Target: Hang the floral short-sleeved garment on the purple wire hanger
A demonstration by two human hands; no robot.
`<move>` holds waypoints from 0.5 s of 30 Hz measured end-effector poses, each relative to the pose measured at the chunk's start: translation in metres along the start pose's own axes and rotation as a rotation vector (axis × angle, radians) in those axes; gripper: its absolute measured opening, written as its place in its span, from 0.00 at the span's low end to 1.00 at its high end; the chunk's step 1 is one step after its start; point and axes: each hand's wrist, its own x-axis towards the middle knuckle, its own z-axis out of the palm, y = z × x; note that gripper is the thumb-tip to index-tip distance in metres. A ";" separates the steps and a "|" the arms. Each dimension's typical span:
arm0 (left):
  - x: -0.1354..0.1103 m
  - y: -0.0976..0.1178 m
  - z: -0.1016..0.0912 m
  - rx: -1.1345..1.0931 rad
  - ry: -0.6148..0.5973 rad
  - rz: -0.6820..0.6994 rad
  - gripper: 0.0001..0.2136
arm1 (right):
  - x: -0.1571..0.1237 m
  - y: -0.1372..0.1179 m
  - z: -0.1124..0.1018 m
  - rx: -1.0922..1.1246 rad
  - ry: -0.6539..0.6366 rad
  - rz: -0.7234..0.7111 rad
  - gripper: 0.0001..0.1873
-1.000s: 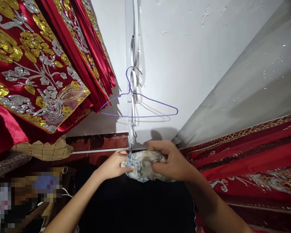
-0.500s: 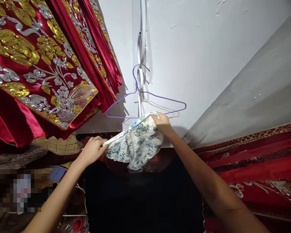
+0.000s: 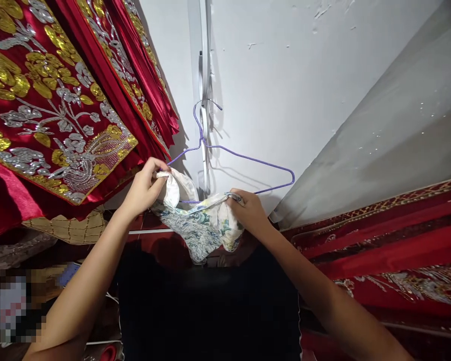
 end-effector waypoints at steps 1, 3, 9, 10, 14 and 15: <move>0.003 0.002 0.001 0.019 0.022 0.018 0.18 | -0.001 -0.003 -0.003 0.003 -0.035 -0.007 0.14; 0.005 0.002 -0.002 0.108 0.046 0.069 0.22 | -0.001 -0.011 -0.014 -0.011 -0.074 -0.044 0.12; 0.003 -0.006 -0.019 0.300 0.038 0.095 0.17 | -0.009 -0.023 -0.051 -0.046 0.463 -0.073 0.41; 0.002 -0.005 -0.020 0.320 0.047 0.099 0.17 | -0.009 -0.022 -0.057 -0.044 0.536 -0.053 0.45; -0.001 0.003 -0.023 0.359 0.114 0.130 0.16 | 0.001 -0.010 -0.088 -0.146 0.486 0.031 0.20; -0.002 0.004 -0.023 0.356 0.146 0.125 0.15 | 0.006 -0.008 -0.097 -0.152 0.407 0.043 0.07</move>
